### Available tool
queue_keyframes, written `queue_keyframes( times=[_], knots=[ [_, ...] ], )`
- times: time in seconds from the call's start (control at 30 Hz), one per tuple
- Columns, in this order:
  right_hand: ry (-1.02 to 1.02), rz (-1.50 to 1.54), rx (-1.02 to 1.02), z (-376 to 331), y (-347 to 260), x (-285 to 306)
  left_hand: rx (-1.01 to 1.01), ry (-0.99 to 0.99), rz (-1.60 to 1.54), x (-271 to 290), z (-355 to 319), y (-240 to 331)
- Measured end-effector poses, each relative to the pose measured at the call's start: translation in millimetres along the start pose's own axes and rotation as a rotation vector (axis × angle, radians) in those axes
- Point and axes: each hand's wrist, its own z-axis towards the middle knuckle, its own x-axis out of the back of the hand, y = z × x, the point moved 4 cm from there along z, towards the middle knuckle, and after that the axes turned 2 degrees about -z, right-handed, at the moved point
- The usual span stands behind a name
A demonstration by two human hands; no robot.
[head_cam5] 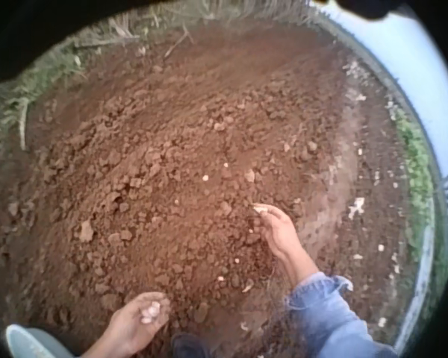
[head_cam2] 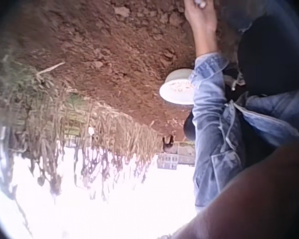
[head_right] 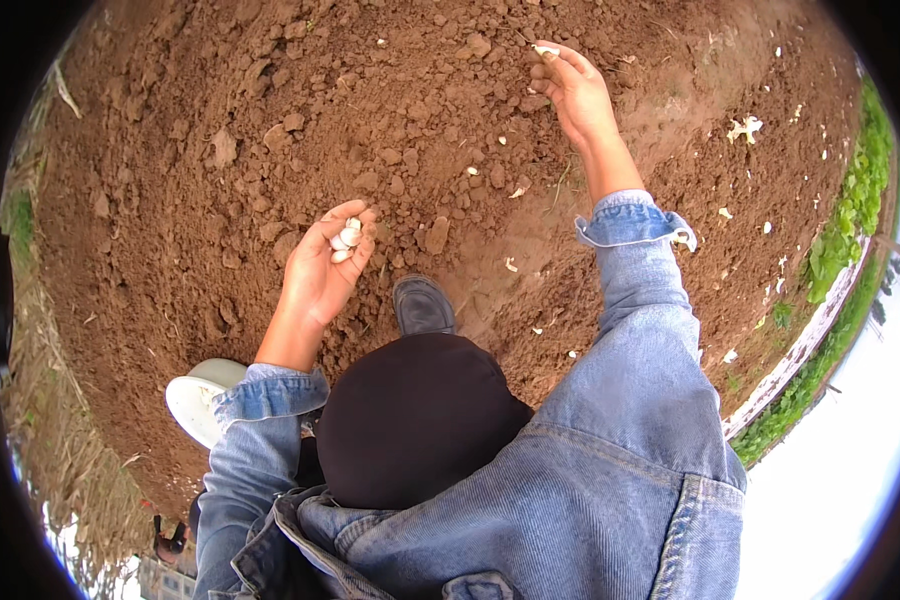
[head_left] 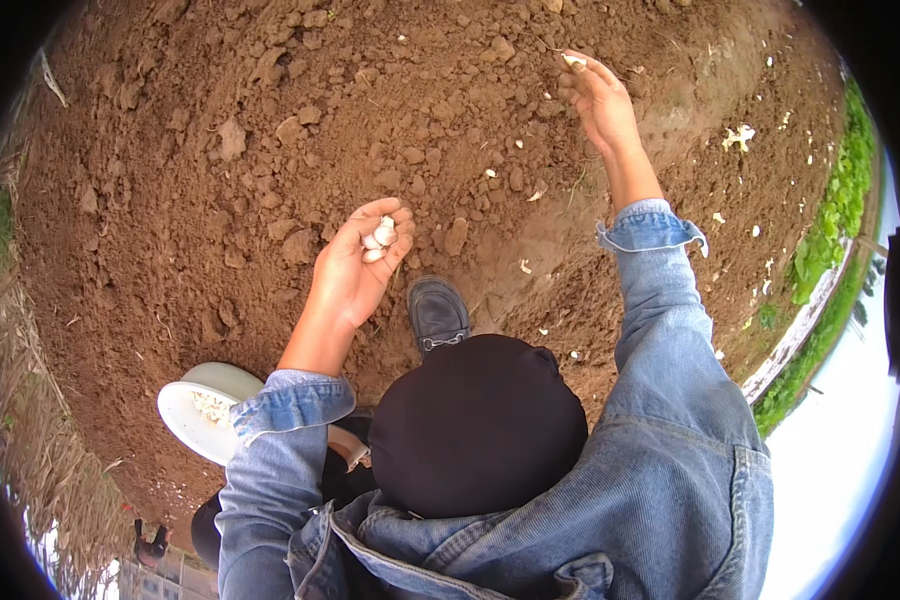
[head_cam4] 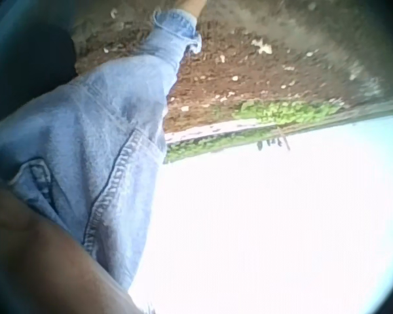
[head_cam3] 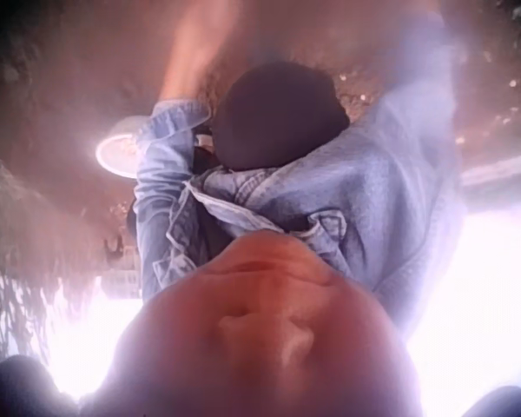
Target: The person plants garlic cloves into prepared soil. They take cloves from a white bowl, place them into the ground, and cover them with soil using their hands.
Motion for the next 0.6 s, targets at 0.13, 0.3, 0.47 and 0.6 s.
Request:
queue_keyframes(
  times=[0.13, 0.3, 0.47, 0.6],
  knots=[
    [0.214, 0.145, 0.081, 71.5, -10.3, 79.0, 0.016, 0.032, -0.008, 5.5, 3.2, -0.9],
    [0.397, 0.228, 0.045, 121.8, -14.2, 139.4, 0.013, 0.057, -0.012, 15.9, 3.4, 3.0],
    [0.465, 0.132, -0.028, 138.6, 3.6, 159.7, -0.001, 0.142, 0.002, 18.8, 2.1, 9.1],
    [0.404, -0.765, 0.042, 148.1, 2.3, 157.7, 0.005, 0.163, -0.008, 27.1, 3.1, 10.4]
  ],
)
